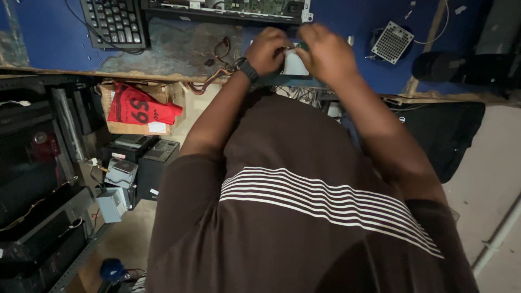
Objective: The person repairs a desktop computer on a workbench. They use a screwdriver to unscrew and remove components from the motherboard inside the open case, lift out a cooling fan assembly, and continue unscrewing parts from the case and a power supply unit on the bench.
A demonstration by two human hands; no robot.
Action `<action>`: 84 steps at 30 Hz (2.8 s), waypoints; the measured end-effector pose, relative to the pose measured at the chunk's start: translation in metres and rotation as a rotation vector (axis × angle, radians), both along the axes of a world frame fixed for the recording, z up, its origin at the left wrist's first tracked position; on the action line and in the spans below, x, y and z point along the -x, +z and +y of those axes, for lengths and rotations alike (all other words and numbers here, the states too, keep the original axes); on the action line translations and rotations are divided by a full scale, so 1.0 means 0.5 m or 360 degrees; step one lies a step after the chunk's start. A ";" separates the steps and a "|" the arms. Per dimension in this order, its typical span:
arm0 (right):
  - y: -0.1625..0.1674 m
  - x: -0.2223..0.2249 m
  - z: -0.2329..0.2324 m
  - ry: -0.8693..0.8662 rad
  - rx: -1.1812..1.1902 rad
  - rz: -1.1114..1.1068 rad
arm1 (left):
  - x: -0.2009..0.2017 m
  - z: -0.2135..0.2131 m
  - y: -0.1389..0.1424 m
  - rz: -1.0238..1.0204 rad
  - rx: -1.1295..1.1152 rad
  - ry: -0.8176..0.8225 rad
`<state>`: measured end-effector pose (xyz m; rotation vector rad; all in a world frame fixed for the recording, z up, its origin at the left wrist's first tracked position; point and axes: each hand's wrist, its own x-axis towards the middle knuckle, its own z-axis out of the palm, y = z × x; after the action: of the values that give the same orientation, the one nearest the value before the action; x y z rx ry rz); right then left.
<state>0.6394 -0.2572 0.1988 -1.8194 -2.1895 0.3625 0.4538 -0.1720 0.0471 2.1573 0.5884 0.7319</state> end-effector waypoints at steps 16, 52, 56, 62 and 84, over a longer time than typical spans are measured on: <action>0.098 0.027 0.054 -0.0001 0.0437 -0.0820 | -0.023 0.011 0.067 -0.0056 0.0019 -0.0152; 0.137 0.042 0.031 -0.0134 0.0202 -0.0661 | -0.056 0.048 0.076 0.0015 0.0481 -0.0400; 0.143 0.050 0.029 0.0041 -0.0026 -0.0400 | -0.057 0.051 0.081 -0.0355 -0.0015 -0.0426; 0.135 0.070 0.030 -0.0169 0.0173 -0.0644 | -0.044 0.059 0.119 0.0253 0.0566 -0.0405; 0.072 0.220 0.015 -0.0422 0.0942 0.0237 | 0.398 0.072 0.094 -0.0309 0.0230 0.0016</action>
<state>0.5293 -0.2497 0.2349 -2.2449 -1.8224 1.1376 0.2547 -0.1362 0.0941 1.9262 0.5332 0.8664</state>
